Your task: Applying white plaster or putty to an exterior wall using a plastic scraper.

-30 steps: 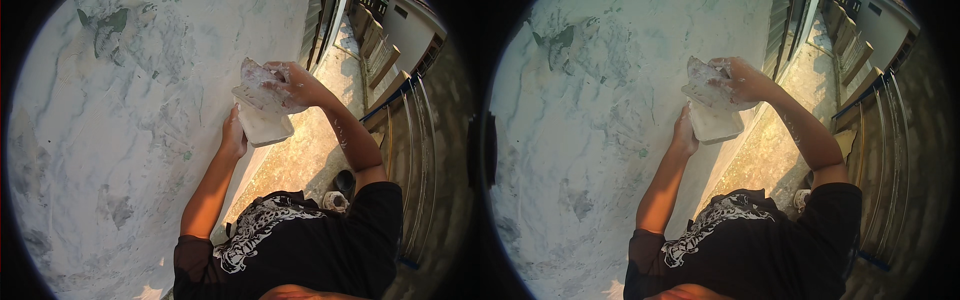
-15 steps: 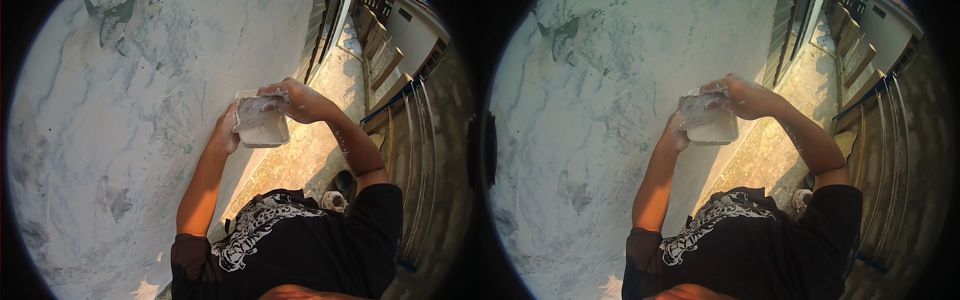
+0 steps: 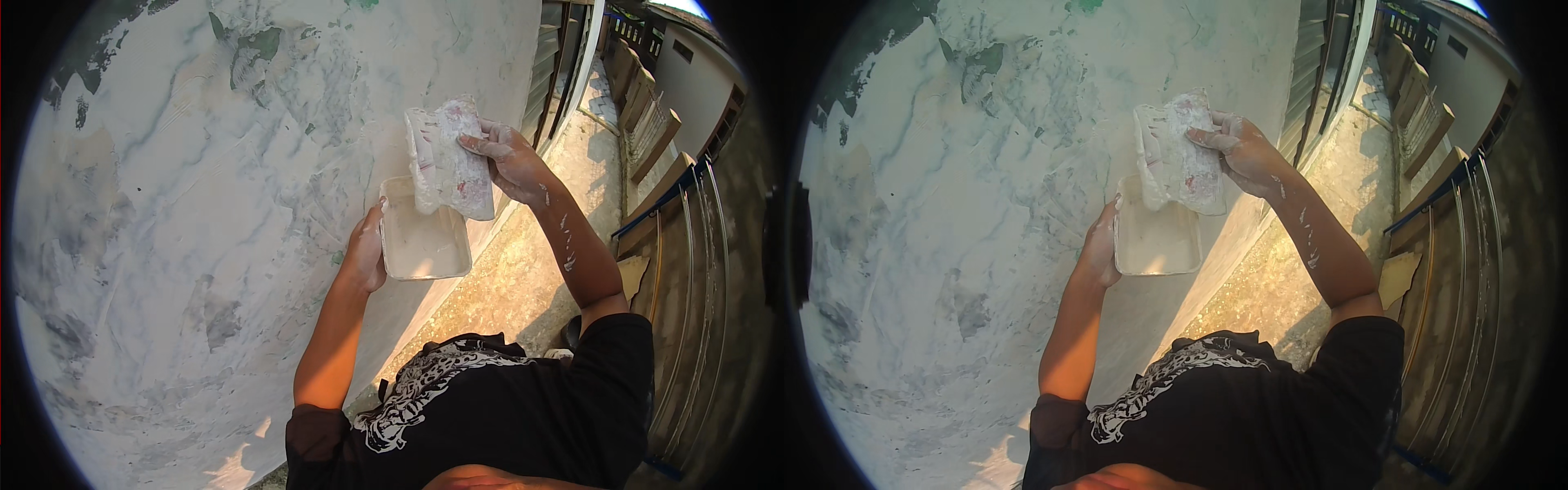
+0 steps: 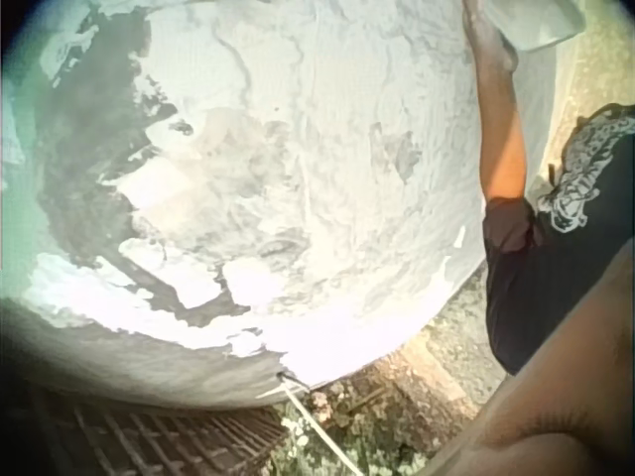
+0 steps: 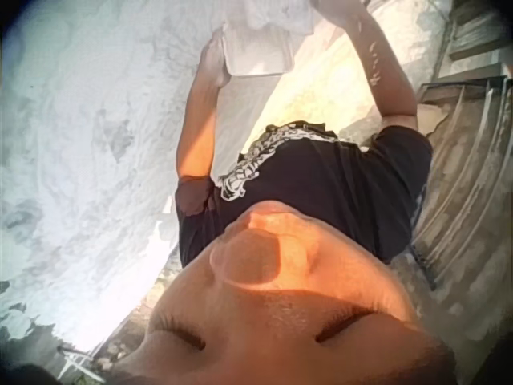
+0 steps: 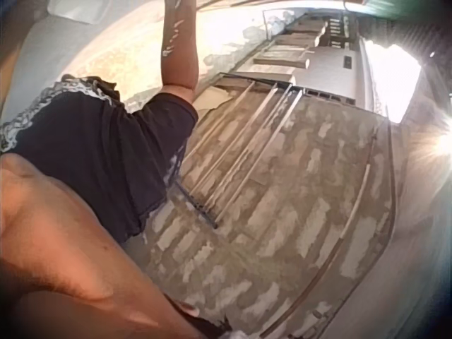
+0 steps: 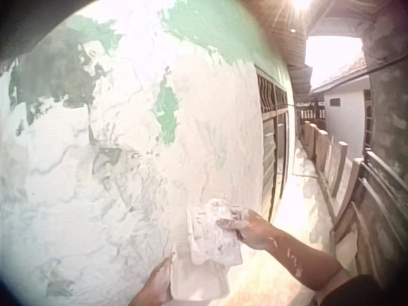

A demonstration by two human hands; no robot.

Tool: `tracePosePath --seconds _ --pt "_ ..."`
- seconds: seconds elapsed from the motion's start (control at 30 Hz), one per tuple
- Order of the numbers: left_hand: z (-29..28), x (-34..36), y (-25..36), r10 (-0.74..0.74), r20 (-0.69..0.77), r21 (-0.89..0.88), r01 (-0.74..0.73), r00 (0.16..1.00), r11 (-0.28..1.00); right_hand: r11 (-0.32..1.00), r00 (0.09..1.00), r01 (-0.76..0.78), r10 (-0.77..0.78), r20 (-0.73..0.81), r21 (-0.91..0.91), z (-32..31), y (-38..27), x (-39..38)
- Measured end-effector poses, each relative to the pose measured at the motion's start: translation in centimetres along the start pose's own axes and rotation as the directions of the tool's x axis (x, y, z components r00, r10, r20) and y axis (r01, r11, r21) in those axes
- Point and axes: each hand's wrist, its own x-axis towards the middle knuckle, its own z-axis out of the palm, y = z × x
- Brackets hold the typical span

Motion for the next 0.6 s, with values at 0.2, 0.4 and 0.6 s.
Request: tracePosePath --seconds 0.2,0.4,0.6 --pt "-2.2 -5.6 2.5 0.119 -0.071 -0.006 -0.120 0.990 0.993 1.000 0.998 0.019 -0.020 0.055 0.022 1.5 0.4 1.1" --pt "-3.1 -11.7 5.0 0.180 -0.220 -0.036 -0.193 0.959 0.981 0.948 0.962 0.226 -0.253 0.104 0.223 6.6 -3.1 2.1" --pt "-3.2 -14.6 6.7 0.177 -0.304 0.030 -0.176 0.936 0.984 0.471 0.475 0.880 -0.874 -0.105 0.062 13.3 -7.9 2.8"
